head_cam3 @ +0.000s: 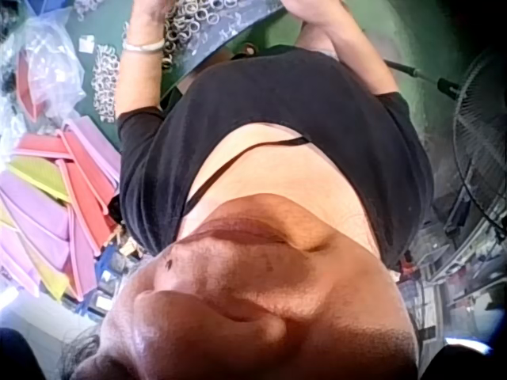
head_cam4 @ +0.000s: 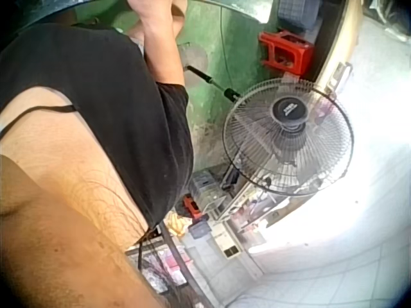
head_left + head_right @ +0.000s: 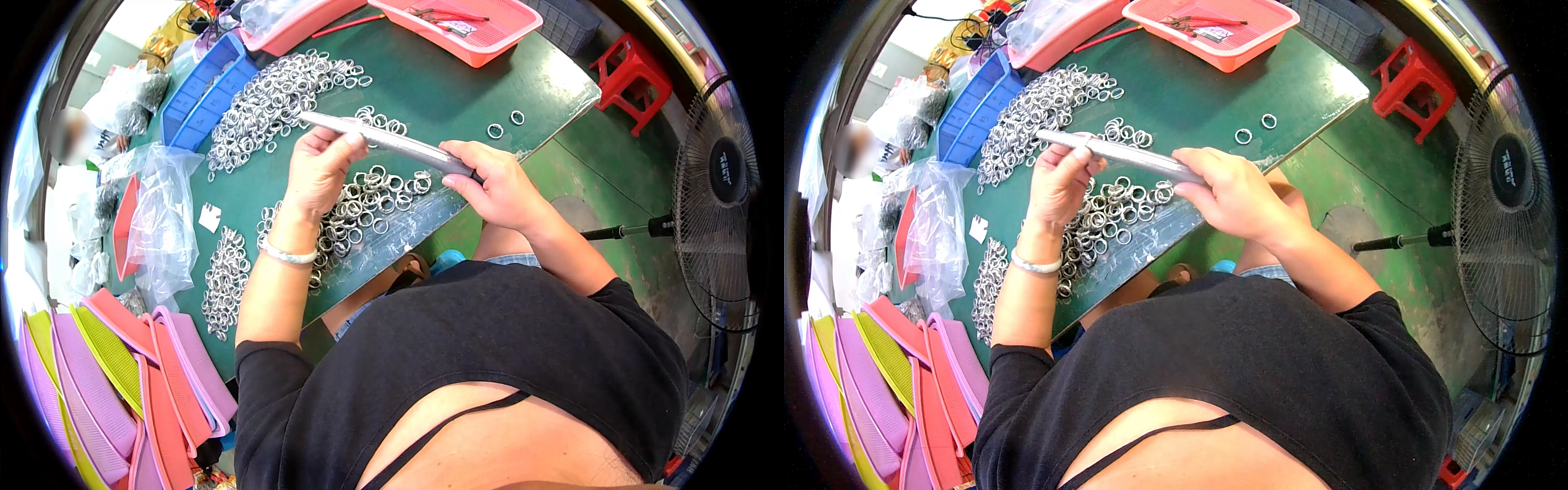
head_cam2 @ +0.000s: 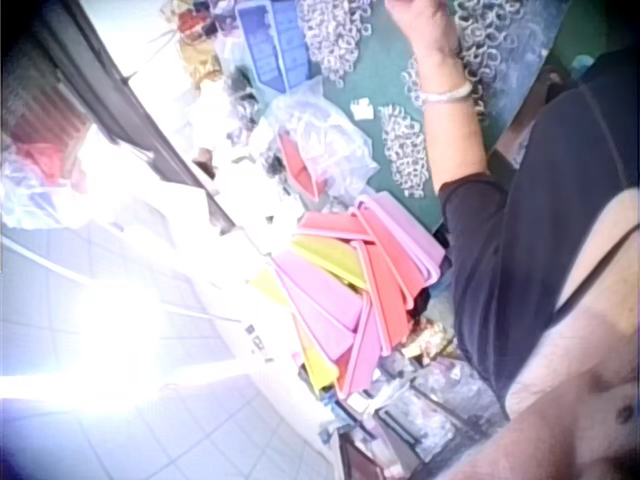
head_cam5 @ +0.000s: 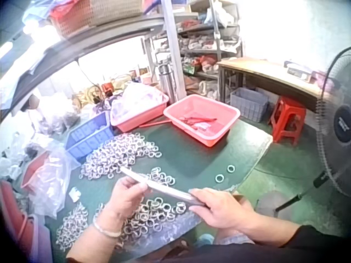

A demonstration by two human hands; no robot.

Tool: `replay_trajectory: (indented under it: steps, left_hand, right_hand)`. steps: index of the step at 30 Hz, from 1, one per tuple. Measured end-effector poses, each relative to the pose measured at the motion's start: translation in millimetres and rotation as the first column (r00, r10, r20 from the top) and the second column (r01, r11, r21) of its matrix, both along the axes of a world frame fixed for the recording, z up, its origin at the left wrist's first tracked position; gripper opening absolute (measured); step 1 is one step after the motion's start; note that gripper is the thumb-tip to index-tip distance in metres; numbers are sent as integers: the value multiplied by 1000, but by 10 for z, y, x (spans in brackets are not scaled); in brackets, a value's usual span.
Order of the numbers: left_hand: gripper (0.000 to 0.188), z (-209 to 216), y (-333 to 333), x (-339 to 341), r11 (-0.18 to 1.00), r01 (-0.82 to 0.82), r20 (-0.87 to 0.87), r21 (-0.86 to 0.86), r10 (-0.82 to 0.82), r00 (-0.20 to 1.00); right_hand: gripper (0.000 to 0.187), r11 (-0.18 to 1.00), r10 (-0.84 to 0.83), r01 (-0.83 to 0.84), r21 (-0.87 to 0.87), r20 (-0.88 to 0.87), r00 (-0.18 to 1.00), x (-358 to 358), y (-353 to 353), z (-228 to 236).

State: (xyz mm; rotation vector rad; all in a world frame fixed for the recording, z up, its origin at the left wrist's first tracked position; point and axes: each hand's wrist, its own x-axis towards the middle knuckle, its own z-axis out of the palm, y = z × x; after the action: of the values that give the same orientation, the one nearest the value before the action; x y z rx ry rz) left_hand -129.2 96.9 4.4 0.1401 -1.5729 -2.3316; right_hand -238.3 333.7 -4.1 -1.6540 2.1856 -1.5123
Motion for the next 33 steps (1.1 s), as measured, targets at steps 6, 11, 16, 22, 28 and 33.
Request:
replay_trajectory:
  steps: [6, 11, 16, 22, 28, 33]
  left_hand:
    - [25, 29, 76, -38, 999, 34, 7, -27, -34, 999]
    - [27, 62, 126, 12, 998, 38, 55, -41, -36, 998]
    - [25, 43, 142, 24, 998, -1, 31, -56, 3, 1000]
    - [18, 34, 168, 56, 986, -161, -57, 52, 164, 985]
    - [12, 136, -178, 191, 929, -205, 95, -309, 245, 965]
    - [21, 42, 37, 234, 486, 266, 362, -832, 114, 925]
  right_hand:
    - [36, 999, -40, 40, 18, -15, 999, 28, -23, 31]
    - [35, 998, -65, 66, 23, -40, 997, 36, 11, 30]
    - [35, 998, -51, 53, 26, -42, 998, 44, 19, 46]
    - [37, 1000, 6, -5, 28, -51, 999, 25, 2, 98]
    - [35, 995, -58, 51, 91, 68, 996, -92, 161, -44]
    - [32, 993, -118, 111, 44, 203, 972, -191, 127, -129]
